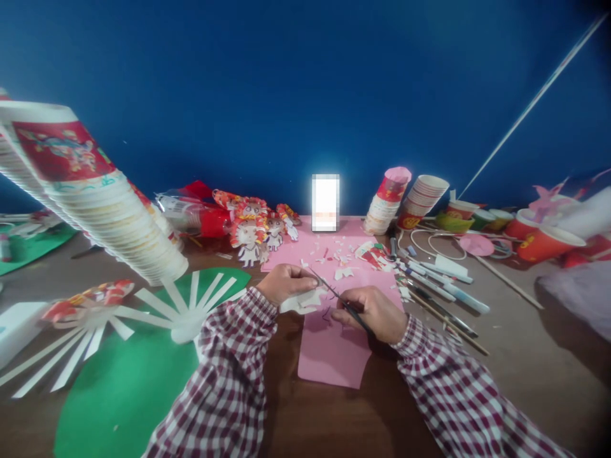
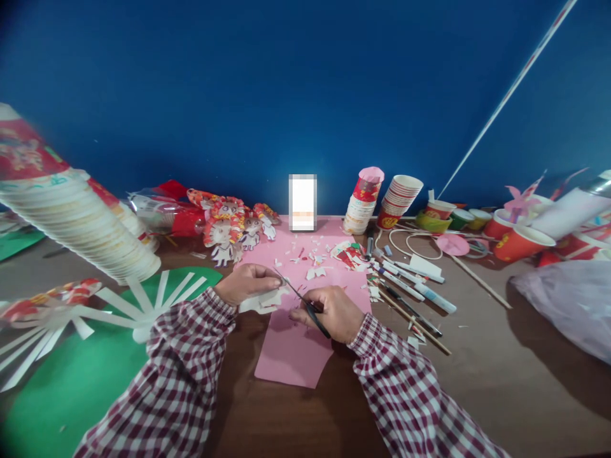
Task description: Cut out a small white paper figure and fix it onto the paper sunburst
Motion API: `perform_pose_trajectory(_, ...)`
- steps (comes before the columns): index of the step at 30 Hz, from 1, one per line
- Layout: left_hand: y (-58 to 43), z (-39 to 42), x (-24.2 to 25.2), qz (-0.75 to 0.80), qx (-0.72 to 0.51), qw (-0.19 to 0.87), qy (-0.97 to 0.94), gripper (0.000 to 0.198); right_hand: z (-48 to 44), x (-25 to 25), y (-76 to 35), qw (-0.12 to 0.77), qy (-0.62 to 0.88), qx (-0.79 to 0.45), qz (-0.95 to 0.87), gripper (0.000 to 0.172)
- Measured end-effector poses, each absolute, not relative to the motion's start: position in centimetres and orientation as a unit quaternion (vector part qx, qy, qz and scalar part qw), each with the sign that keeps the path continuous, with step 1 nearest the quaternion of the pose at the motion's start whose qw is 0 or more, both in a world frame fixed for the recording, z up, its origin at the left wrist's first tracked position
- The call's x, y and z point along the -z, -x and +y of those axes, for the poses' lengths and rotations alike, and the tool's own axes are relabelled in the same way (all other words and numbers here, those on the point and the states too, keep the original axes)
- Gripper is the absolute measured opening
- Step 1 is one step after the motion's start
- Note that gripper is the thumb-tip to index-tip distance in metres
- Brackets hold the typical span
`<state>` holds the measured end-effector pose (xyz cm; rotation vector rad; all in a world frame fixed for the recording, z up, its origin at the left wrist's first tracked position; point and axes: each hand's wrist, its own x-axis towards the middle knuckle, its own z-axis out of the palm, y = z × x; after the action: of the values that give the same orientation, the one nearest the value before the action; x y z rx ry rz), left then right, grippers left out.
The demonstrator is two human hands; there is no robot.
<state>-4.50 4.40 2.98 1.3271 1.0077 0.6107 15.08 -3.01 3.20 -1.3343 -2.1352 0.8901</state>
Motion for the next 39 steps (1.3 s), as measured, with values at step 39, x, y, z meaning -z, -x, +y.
perform_pose_trajectory(39, 4.26, 4.28, -2.63, 0.423, -0.222, 0.626, -0.617, 0.024, -2.86, -2.64, -14.99, 0.227, 0.479, -0.402, -0.747, 0.037)
